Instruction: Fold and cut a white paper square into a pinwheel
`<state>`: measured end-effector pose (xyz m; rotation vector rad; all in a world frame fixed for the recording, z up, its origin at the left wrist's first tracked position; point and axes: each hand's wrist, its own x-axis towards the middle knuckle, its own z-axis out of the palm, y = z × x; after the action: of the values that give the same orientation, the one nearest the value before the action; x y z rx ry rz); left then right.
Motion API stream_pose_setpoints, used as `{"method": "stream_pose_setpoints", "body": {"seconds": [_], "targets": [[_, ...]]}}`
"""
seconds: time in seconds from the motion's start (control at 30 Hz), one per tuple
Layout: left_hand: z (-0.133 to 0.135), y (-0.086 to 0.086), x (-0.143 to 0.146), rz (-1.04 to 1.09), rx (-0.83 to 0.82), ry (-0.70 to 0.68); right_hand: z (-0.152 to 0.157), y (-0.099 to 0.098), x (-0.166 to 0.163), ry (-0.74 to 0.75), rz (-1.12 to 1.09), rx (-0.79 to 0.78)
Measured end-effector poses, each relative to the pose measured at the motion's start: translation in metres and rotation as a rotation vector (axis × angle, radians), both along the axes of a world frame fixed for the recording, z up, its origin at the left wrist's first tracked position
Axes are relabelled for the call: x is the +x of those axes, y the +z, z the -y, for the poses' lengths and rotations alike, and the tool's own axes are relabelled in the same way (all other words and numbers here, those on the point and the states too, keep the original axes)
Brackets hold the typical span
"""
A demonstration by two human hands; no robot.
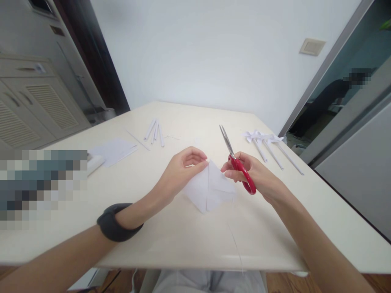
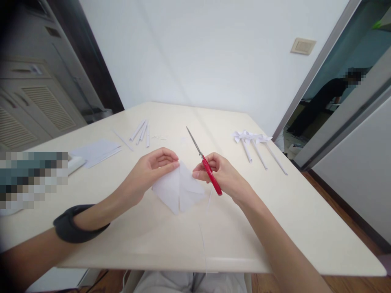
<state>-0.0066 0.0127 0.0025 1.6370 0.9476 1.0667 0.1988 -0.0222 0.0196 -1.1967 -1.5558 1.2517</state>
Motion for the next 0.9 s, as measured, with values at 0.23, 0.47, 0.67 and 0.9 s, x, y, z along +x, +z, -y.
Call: {"method": "stream_pose_setpoints", "body": {"seconds": [0.23,0.47,0.67,0.9], "targets": [[-0.003,-0.001,-0.001,0.062,-0.058,0.041,0.003,0.008,0.008,0.087,0.04,-0.063],[-0.006,-0.004,-0.004,0.057,-0.063,0.057,0.004,0.011,0.007,0.033,0.115,-0.065],[0.005,0.003,0.0,-0.139,0.377,0.12,0.0,0.003,0.009,0.02,0.101,-0.054],[0.019,-0.004,0.009,-0.512,0.765,-0.146,-0.001,-0.005,0.002,0.059,0.092,-0.019]]}}
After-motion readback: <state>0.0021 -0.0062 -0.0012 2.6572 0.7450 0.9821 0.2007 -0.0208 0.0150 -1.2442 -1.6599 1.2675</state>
